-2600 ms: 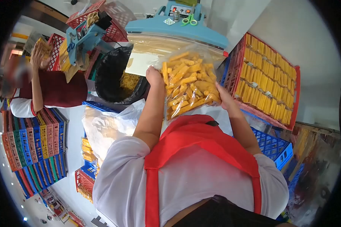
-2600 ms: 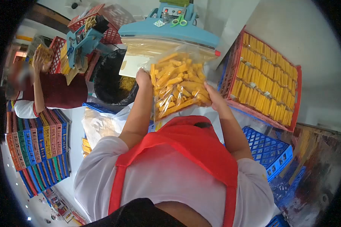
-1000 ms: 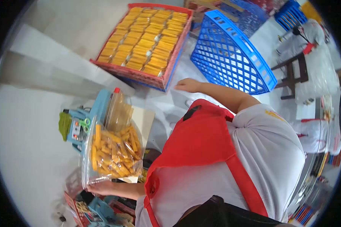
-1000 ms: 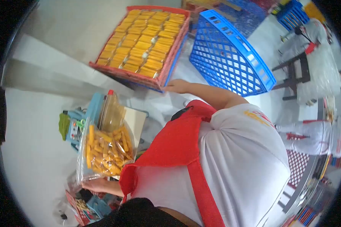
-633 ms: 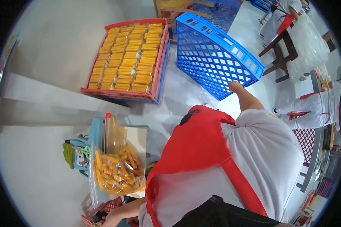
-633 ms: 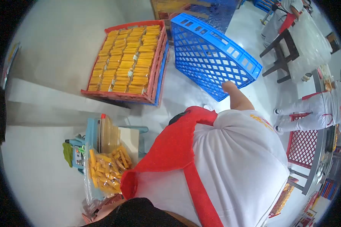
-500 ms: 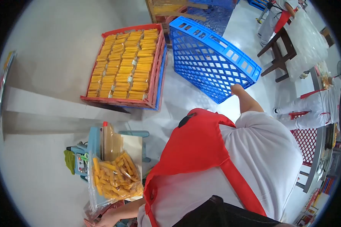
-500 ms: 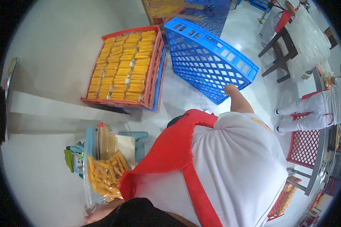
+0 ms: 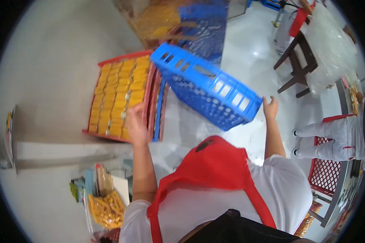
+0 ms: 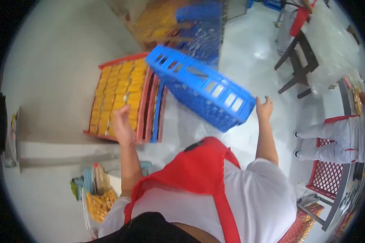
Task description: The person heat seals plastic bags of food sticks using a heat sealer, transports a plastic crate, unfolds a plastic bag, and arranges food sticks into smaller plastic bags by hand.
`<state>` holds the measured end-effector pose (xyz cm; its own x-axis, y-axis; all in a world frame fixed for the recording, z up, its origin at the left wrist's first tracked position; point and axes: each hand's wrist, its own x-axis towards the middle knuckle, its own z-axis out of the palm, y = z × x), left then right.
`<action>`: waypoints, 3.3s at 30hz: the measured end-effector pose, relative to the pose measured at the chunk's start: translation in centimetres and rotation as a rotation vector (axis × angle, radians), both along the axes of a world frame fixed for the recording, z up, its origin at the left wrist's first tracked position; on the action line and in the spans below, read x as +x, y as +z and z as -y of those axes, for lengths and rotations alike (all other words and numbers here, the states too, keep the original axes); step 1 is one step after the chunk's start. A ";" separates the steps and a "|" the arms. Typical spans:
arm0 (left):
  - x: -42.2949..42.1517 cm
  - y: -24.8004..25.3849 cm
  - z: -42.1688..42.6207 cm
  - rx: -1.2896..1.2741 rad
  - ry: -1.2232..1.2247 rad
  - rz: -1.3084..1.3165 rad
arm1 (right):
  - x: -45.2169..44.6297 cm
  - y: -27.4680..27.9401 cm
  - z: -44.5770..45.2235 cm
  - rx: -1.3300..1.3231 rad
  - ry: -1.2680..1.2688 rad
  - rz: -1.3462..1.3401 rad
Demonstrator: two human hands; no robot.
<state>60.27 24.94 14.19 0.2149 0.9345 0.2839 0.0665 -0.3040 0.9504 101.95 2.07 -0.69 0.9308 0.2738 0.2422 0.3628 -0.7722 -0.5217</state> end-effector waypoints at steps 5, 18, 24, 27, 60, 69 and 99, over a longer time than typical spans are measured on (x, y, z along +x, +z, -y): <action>18.8 -5.2 -6.0 -0.766 -0.501 0.387 | 3.3 -5.4 0.4 0.438 -0.099 -0.749; 28.3 -19.5 -11.6 -1.164 -0.152 0.532 | -2.5 -3.4 -2.5 0.872 -0.209 -1.206; 29.2 -19.1 -12.8 -1.254 0.038 0.454 | -2.7 -3.0 -2.9 0.781 -0.146 -1.303; 28.3 -10.1 -11.6 -1.209 0.081 0.457 | -3.0 1.3 -3.9 0.780 0.001 -1.200; -0.2 7.5 -23.3 -0.610 -0.010 -0.077 | -27.9 3.6 -17.8 0.099 1.793 -0.840; 1.0 14.8 -18.2 -0.326 0.469 -0.560 | -10.4 -18.3 -20.1 -0.286 0.462 -1.463; -19.3 20.3 -1.9 -0.062 0.908 0.116 | -8.7 15.5 -76.0 0.559 1.450 -0.878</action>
